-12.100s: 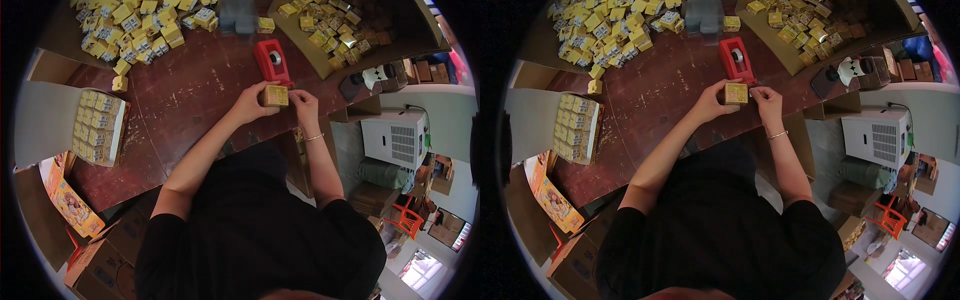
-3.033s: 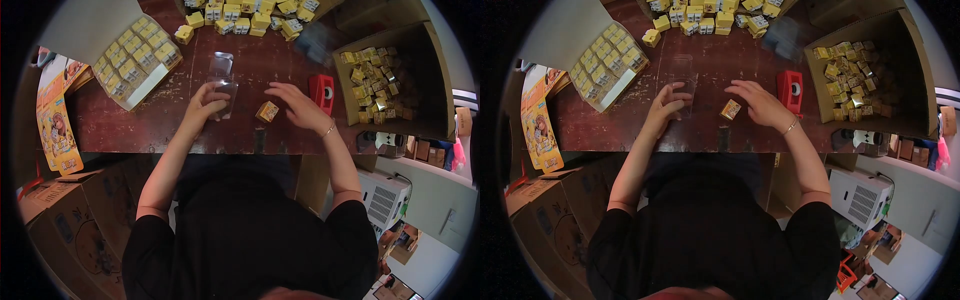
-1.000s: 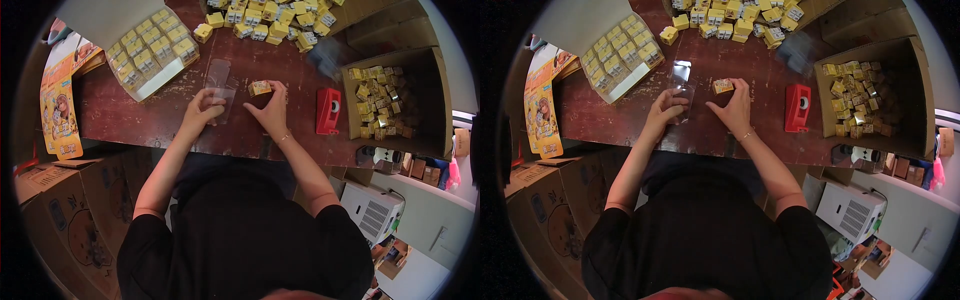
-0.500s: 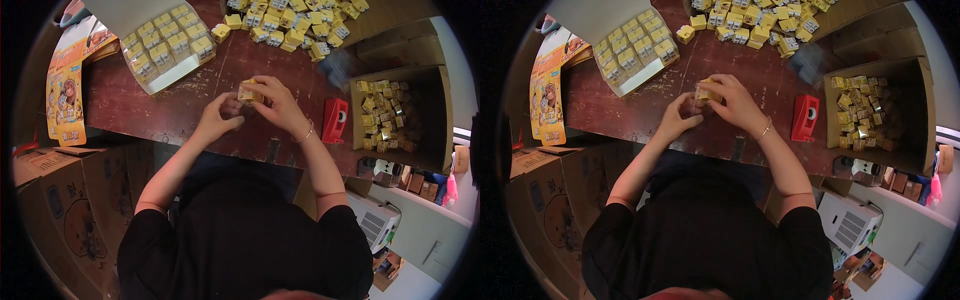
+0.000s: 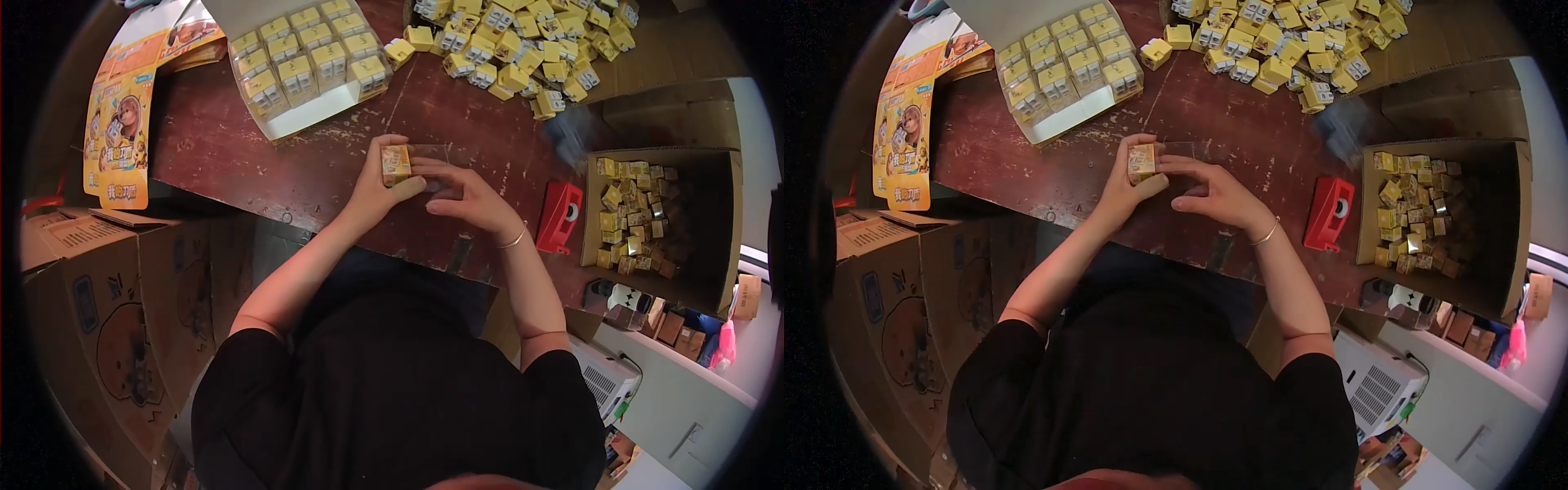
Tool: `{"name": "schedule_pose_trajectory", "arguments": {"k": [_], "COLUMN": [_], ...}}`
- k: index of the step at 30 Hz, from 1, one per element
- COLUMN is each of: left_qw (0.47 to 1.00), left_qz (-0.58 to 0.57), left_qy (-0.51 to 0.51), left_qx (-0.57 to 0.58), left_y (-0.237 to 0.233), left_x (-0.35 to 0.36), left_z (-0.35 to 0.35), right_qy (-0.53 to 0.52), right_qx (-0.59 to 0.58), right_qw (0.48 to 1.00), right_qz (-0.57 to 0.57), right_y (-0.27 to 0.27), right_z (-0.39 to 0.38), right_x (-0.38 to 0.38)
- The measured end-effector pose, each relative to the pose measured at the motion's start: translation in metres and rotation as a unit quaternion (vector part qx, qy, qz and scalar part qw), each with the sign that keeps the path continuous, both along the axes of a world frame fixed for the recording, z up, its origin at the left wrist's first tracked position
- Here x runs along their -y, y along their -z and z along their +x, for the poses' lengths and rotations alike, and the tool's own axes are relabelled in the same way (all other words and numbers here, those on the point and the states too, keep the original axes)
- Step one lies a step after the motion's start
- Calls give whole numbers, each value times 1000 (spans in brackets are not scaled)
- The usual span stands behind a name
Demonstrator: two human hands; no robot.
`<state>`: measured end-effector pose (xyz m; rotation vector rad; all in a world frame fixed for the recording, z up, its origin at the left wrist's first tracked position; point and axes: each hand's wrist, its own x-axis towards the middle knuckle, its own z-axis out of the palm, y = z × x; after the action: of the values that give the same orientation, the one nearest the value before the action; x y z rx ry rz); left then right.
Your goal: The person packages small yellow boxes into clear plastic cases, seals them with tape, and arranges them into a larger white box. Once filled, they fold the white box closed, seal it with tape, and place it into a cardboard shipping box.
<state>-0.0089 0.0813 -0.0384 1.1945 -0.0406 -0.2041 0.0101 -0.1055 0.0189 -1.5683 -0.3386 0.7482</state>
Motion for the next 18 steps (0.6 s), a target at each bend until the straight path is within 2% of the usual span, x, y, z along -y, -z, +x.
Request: {"name": "schedule_pose_trajectory", "arguments": {"k": [1,3,4,5,6,7,8,9,10,11,12,14,15,17,18], "left_qw": [999,1000,1000,1000,999,995,995,986,959,959,960,926,927,915,915], "left_qz": [-34,-25,-13,-14,7,29,30,-69,-167,-166,-165,-268,-267,-300,-301], "left_qy": [-15,-10,-2,-4,37,78,77,58,38,61,61,145,145,157,156], "left_qx": [12,15,17,20,-20,-60,-58,-142,-224,-221,-220,-221,-219,-220,-220], "left_y": [-3,1,5,10,16,18,15,8,4,8,3,-10,-10,-7,-4], "left_x": [0,-7,-12,-18,-26,-33,-38,-43,-47,-51,-52,-55,-56,-56,-57], "left_z": [-1,-2,-2,-3,-4,-6,-8,-10,-11,-11,-12,-12,-12,-13,-13], "right_qy": [-2,-86,-89,-168,-245,-263,-173,-81,-24,35,36,36,37,32,43], "right_qx": [1,-9,-6,12,29,-28,-6,16,181,339,341,520,522,485,440], "right_qw": [1000,996,996,985,968,956,970,973,950,896,896,779,779,762,793], "right_qz": [-2,-14,-15,-32,-49,-128,-173,-216,-255,-286,-284,-348,-347,-427,-419], "right_y": [-4,-11,-12,-12,-13,-19,-24,-25,-9,11,22,38,42,52,42], "right_z": [4,18,29,43,60,84,105,126,153,172,178,184,183,177,165], "right_x": [0,2,3,4,4,3,-3,-11,-18,-26,-38,-62,-66,-69,-65]}}
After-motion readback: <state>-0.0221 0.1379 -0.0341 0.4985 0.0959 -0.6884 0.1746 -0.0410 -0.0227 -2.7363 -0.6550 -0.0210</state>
